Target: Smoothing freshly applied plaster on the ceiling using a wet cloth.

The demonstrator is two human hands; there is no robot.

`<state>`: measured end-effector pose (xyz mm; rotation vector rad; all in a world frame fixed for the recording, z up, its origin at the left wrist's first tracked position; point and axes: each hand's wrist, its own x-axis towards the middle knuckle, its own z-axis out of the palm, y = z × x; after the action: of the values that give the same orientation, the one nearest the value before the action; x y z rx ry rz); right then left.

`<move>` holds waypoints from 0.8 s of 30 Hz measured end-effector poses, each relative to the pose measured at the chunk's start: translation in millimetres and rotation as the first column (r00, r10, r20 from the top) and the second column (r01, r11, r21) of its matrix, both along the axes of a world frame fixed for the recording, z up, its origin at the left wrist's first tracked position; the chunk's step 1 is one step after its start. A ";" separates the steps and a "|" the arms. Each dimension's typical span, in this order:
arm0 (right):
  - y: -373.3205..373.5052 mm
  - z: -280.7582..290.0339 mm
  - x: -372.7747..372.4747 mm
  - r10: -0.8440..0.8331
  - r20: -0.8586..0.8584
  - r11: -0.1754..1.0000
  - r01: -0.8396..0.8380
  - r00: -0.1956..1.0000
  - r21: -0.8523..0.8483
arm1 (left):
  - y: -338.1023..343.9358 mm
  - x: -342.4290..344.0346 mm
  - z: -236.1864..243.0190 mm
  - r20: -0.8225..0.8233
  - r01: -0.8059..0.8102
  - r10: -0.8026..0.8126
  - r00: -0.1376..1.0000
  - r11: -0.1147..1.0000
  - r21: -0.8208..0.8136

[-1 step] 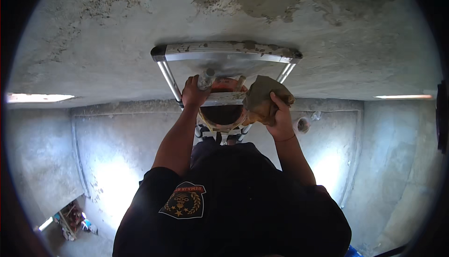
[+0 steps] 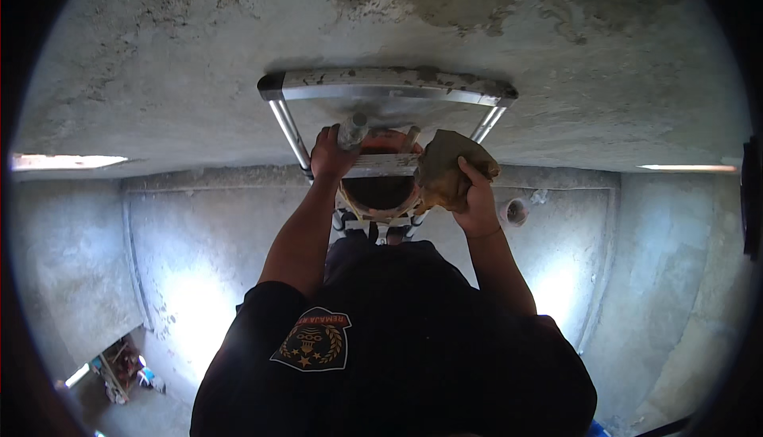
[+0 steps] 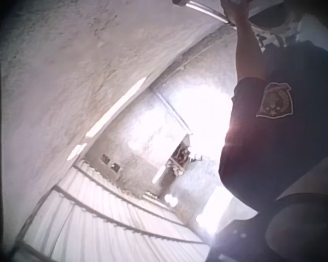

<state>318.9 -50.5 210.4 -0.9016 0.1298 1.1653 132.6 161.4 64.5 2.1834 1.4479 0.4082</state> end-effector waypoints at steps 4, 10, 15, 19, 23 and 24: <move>-5.4 -38.6 3.7 0.101 0.117 0.984 -0.082 0.988 -0.158 | 5.5 -1.2 -3.2 -0.006 0.017 -0.017 1.000 1.000 -0.005; 3.3 -68.6 11.5 0.159 0.407 0.977 -0.084 0.900 -0.197 | -1.3 -4.2 -0.6 -0.017 -0.026 0.026 1.000 1.000 0.017; 31.8 -124.4 34.9 0.326 0.321 0.932 -0.246 0.889 -0.265 | -2.3 -2.9 -2.1 -0.015 -0.034 0.034 0.999 0.999 0.006; 35.0 -156.5 37.6 0.339 0.249 0.929 -0.282 0.907 -0.239 | -2.4 -2.1 -1.2 -0.069 -0.060 0.059 0.996 0.998 -0.013; 38.5 -171.8 44.9 0.395 0.108 0.887 -0.347 0.913 -0.306 | 1.6 -2.2 -5.5 -0.009 -0.040 0.040 0.999 0.999 0.033; 38.4 -172.2 44.2 0.387 0.129 0.895 -0.338 0.913 -0.291 | 1.2 -2.6 -5.6 -0.011 -0.037 0.038 0.999 0.999 0.021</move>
<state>363.1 -12.1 38.3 -1.3055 -0.0403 1.4265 130.0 162.6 58.9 2.1813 1.4992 0.4258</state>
